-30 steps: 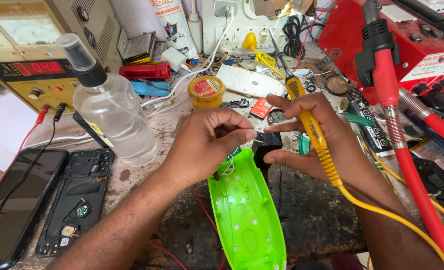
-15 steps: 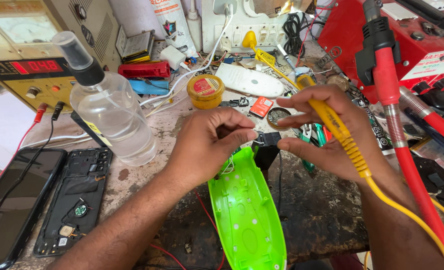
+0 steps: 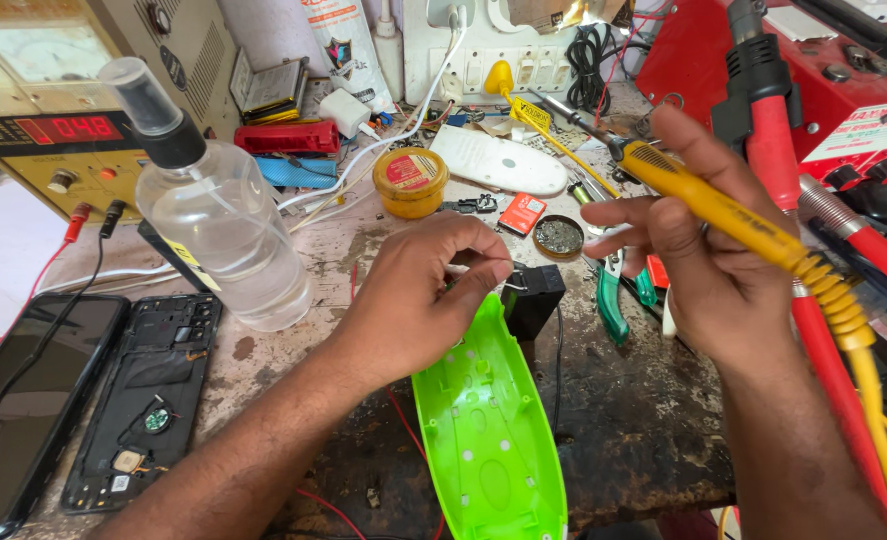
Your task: The person solders wires to a small black electronic component and then places the component into a green plastic housing. The person uses a soldering iron and handles wires, a battery, and a green plastic case.
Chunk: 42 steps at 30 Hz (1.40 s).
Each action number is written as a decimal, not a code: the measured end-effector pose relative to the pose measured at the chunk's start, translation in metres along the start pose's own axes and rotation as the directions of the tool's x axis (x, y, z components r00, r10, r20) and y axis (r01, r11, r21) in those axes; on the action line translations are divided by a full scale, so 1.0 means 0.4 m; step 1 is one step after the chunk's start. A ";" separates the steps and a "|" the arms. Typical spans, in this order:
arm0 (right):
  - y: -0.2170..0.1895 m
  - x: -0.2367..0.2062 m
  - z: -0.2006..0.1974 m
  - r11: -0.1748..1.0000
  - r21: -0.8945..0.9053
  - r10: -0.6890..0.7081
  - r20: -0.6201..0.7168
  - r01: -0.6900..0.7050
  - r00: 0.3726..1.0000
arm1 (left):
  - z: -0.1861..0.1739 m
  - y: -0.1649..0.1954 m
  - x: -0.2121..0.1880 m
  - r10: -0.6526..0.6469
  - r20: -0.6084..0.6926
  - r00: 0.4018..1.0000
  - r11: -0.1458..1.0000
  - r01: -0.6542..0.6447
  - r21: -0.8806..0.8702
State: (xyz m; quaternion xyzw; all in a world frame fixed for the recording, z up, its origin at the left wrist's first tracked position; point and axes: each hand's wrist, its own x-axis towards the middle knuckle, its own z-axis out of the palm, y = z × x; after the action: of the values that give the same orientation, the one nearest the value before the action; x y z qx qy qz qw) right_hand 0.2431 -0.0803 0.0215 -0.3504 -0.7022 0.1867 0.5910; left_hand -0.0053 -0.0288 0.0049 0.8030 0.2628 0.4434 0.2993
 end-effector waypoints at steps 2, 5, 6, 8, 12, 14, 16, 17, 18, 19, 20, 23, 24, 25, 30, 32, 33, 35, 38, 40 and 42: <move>0.010 -0.009 -0.011 0.999 -0.030 -0.012 -0.050 0.010 0.999 | 0.003 -0.002 0.001 -0.031 0.013 0.999 0.999 0.031 -0.029; 0.040 -0.018 -0.043 0.992 -0.096 -0.090 -0.149 0.076 0.985 | 0.001 -0.002 0.001 -0.052 0.025 0.998 0.998 0.053 -0.034; 0.051 -0.018 -0.061 0.990 -0.106 -0.111 -0.187 0.092 0.976 | 0.002 -0.002 0.002 -0.060 0.026 0.998 0.998 0.061 -0.032; 0.072 -0.019 -0.097 0.989 -0.076 -0.144 -0.244 0.129 0.959 | 0.001 0.001 0.002 -0.072 0.034 0.997 0.997 0.073 -0.026; 0.108 -0.007 -0.161 0.974 0.109 -0.153 -0.331 0.199 0.931 | -0.006 0.004 0.001 -0.063 0.055 0.997 0.998 0.064 -0.006; 0.115 -0.008 -0.182 0.974 0.127 -0.135 -0.347 0.189 0.928 | -0.008 0.007 0.001 -0.053 0.055 0.997 0.999 0.054 -0.003; 0.114 -0.001 -0.201 0.982 0.092 -0.122 -0.356 0.165 0.927 | -0.009 0.009 0.004 -0.044 0.047 0.998 0.999 0.044 -0.005; 0.110 0.004 -0.208 0.987 0.050 -0.124 -0.354 0.151 0.927 | -0.009 0.011 0.005 -0.067 0.055 0.996 0.998 0.067 -0.001; 0.106 0.013 -0.213 0.991 0.004 -0.126 -0.352 0.136 0.928 | -0.012 0.013 0.005 -0.091 0.064 0.994 0.996 0.091 0.003; 0.103 0.026 -0.214 0.992 -0.044 -0.129 -0.349 0.121 0.928 | -0.014 0.014 0.006 -0.113 0.073 0.991 0.994 0.113 0.008; 0.099 0.043 -0.214 0.986 -0.126 -0.143 -0.344 0.105 0.928 | -0.018 0.015 0.007 -0.095 0.072 0.993 0.995 0.095 0.003; 0.093 0.107 -0.199 0.934 -0.358 -0.139 -0.328 0.013 0.934 | -0.028 0.020 0.007 -0.063 0.075 0.995 0.998 0.063 0.006; 0.093 0.127 -0.192 0.914 -0.403 -0.100 -0.333 -0.046 0.938 | -0.031 0.021 0.006 -0.061 0.078 0.995 0.998 0.059 0.022; 0.097 0.141 -0.177 0.890 -0.444 -0.057 -0.340 -0.106 0.939 | -0.033 0.022 0.005 -0.060 0.083 0.995 0.998 0.057 0.037; 0.130 0.128 -0.116 0.804 -0.594 -0.196 -0.224 0.025 0.955 | -0.037 0.025 0.005 0.065 0.060 0.996 0.991 -0.071 0.113; 0.139 0.113 -0.109 0.836 -0.549 -0.151 -0.242 -0.007 0.958 | -0.036 0.025 0.002 0.038 0.056 0.998 0.990 -0.045 0.130; 0.144 0.108 -0.106 0.847 -0.531 -0.140 -0.242 -0.010 0.960 | -0.035 0.026 0.001 0.030 0.052 0.998 0.990 -0.037 0.138; 0.148 0.107 -0.104 0.858 -0.513 -0.125 -0.234 -0.014 0.964 | -0.034 0.025 0.004 0.019 0.042 0.999 0.991 -0.025 0.132; 0.153 0.100 -0.090 0.858 -0.514 -0.113 -0.212 -0.013 0.971 | -0.031 0.024 0.003 -0.009 0.034 0.999 0.995 0.006 0.102; 0.152 0.097 -0.083 0.850 -0.526 -0.126 -0.195 0.004 0.973 | -0.030 0.022 0.002 -0.042 0.034 0.999 0.994 0.038 0.098; 0.150 0.095 -0.081 0.825 -0.564 -0.158 -0.168 0.036 0.973 | -0.028 0.020 0.002 -0.016 0.035 0.999 0.997 0.013 0.072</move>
State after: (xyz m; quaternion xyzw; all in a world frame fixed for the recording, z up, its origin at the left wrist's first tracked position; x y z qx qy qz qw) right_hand 0.2882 -0.0171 0.0150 -0.4886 -0.6774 -0.0941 0.5418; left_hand -0.0132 -0.0309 0.0159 0.8191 0.2788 0.4170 0.2783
